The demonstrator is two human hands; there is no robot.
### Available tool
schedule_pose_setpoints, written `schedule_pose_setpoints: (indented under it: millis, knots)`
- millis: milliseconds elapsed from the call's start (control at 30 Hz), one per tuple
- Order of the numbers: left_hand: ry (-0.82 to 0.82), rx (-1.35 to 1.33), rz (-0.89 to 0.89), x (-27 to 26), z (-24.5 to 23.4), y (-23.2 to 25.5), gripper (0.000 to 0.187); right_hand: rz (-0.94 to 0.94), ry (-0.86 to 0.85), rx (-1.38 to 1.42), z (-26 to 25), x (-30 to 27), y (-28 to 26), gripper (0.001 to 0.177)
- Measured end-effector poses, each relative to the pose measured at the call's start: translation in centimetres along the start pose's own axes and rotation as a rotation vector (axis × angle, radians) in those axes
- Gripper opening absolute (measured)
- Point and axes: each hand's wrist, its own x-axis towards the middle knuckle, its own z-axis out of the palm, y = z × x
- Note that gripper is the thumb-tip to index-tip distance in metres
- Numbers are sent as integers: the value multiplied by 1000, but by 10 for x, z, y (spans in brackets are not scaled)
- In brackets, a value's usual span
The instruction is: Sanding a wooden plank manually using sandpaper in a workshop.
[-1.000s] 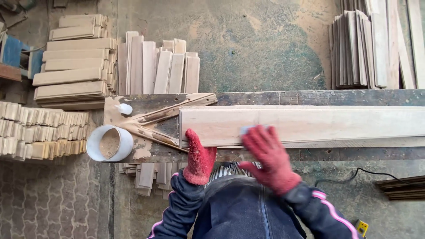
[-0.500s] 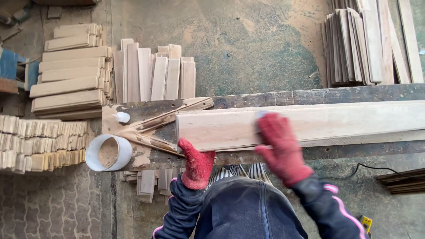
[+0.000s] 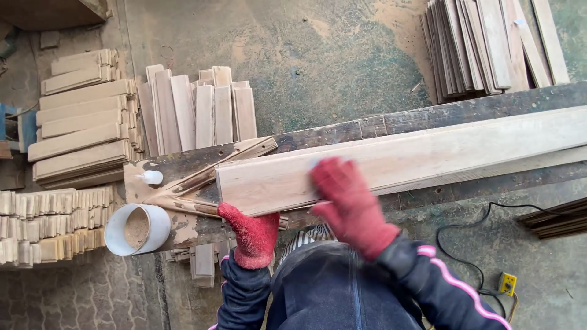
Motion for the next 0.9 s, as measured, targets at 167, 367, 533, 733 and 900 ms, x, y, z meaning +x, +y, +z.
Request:
schedule_pose_setpoints:
  millis: [167, 367, 533, 733, 900]
  knots:
    - [-652, 220, -227, 30, -59, 29, 90, -164, -163, 179, 24, 40, -64, 65]
    - [-716, 481, 87, 19, -43, 20, 99, 102, -51, -18, 10, 8, -22, 66]
    - [-641, 547, 118, 11, -33, 21, 103, -82, -80, 174, 26, 10, -72, 77]
    - [-514, 616, 195, -3, -13, 20, 106, 68, -22, 68, -16, -32, 19, 94]
    - [-539, 885, 370, -14, -4, 17, 117, 290, 112, -384, -42, -103, 136, 101]
